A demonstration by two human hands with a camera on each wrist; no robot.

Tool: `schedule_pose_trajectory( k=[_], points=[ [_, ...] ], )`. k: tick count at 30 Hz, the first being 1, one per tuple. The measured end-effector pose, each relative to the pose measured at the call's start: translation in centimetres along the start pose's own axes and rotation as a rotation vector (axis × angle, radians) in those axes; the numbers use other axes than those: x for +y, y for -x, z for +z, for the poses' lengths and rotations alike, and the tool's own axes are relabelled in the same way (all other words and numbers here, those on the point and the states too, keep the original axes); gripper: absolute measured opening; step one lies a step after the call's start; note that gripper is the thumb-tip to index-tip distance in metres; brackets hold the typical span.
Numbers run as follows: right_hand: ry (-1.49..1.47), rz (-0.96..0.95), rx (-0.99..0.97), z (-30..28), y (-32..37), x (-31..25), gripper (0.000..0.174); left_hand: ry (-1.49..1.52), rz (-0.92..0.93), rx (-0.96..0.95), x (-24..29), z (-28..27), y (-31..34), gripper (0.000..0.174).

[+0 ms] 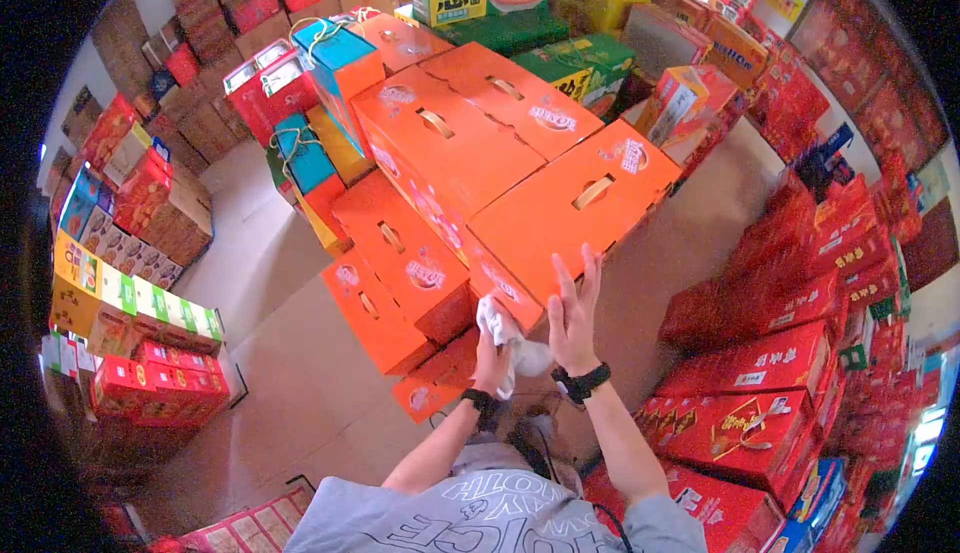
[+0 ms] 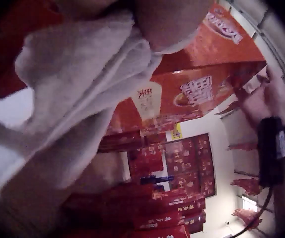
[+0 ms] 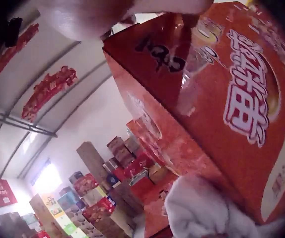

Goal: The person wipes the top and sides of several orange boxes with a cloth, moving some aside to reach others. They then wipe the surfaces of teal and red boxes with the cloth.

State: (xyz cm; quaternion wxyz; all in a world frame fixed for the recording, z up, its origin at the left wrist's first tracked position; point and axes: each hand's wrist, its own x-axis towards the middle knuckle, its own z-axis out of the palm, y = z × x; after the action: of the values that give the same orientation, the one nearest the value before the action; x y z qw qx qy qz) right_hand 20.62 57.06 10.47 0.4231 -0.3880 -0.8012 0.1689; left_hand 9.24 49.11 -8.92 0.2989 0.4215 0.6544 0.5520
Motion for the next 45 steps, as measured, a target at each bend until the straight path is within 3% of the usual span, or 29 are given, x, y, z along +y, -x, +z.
schedule_pose_trajectory(
  k=[3,5,7,8,11,12,14,17,19,21,22,24,26,27,29,30,31,35,37,38,40,42,45],
  points=[
    [-0.077,0.109,0.104,1.1,3.2,-0.4,0.054,0.179,-0.106,-0.153,0.5,-2.1,0.1,0.066],
    [-0.154,0.221,0.16,2.3,7.2,0.4,0.06,0.356,-0.047,-0.055,3.5,-3.5,0.8,0.065],
    [-0.105,0.118,-0.114,1.8,9.1,-1.6,0.063,0.525,0.018,0.014,7.1,-4.8,1.2,0.067],
    [-0.081,0.071,-0.248,1.5,9.5,-2.8,0.065,0.508,0.054,0.083,10.5,-5.6,1.4,0.082],
    [-0.115,-0.357,-0.14,1.0,7.3,-4.7,0.067,0.491,0.191,0.111,11.1,-6.0,2.5,0.081],
    [-0.09,-0.34,-0.127,0.7,6.5,-5.2,0.063,0.692,0.066,0.067,11.7,-5.8,2.4,0.075],
    [-0.04,-0.317,-0.092,0.6,4.6,-5.8,0.057,0.535,0.014,0.013,12.2,-6.2,0.3,0.066],
    [0.056,-0.211,-0.236,2.2,3.2,-5.4,0.065,0.824,-0.054,0.09,13.5,-3.9,-2.7,0.046],
    [0.137,-0.247,-0.332,3.7,4.1,-3.6,0.078,0.781,-0.098,0.025,10.4,-3.1,-1.9,0.037],
    [0.193,-0.143,-0.396,4.7,6.4,-2.2,0.063,0.89,-0.202,-0.065,1.7,-1.2,-0.6,0.038],
    [0.217,-0.089,-0.432,5.6,8.3,-1.2,0.057,0.766,-0.238,-0.078,0.6,-0.9,0.5,0.039],
    [0.104,-0.035,-0.495,6.7,12.2,2.3,0.071,0.515,-0.302,-0.106,-0.4,-0.3,2.0,0.043],
    [0.0,0.005,-0.556,4.7,12.5,1.5,0.087,0.527,-0.232,-0.105,0.2,-0.8,3.5,0.052],
    [-0.055,-0.02,-0.556,3.0,11.9,0.4,0.091,0.571,-0.241,-0.095,3.4,-1.7,4.6,0.054],
    [-0.163,-0.178,-0.361,0.0,11.4,-1.6,0.088,0.653,-0.242,-0.174,8.6,-4.0,6.6,0.063],
    [-0.214,-0.258,-0.262,-0.7,11.2,-2.0,0.086,0.687,-0.173,-0.223,8.8,-4.4,7.7,0.069],
    [-0.293,-0.301,-0.166,-0.8,11.1,-2.0,0.076,0.531,-0.044,-0.247,9.6,-4.5,7.6,0.069],
    [-0.629,-0.086,-0.007,0.0,10.7,-0.2,0.064,-0.102,0.455,-0.31,13.9,-4.6,6.6,0.071],
    [-0.726,0.131,-0.023,1.7,10.3,2.2,0.064,-0.382,0.619,-0.127,14.4,-2.3,5.5,0.067],
    [-0.775,0.233,-0.031,2.3,9.8,3.7,0.063,-0.345,0.534,-0.033,13.6,-0.4,5.5,0.063],
    [-0.631,0.172,-0.101,2.8,8.4,6.3,0.059,-0.359,0.514,0.051,12.4,2.1,4.5,0.054],
    [-0.522,0.102,-0.256,3.8,8.1,10.3,0.059,-0.536,0.612,0.125,13.6,3.3,4.0,0.056],
    [-0.831,0.365,-0.218,3.2,8.2,13.4,0.062,-0.63,0.616,0.126,14.5,6.6,3.8,0.061]
  ],
)
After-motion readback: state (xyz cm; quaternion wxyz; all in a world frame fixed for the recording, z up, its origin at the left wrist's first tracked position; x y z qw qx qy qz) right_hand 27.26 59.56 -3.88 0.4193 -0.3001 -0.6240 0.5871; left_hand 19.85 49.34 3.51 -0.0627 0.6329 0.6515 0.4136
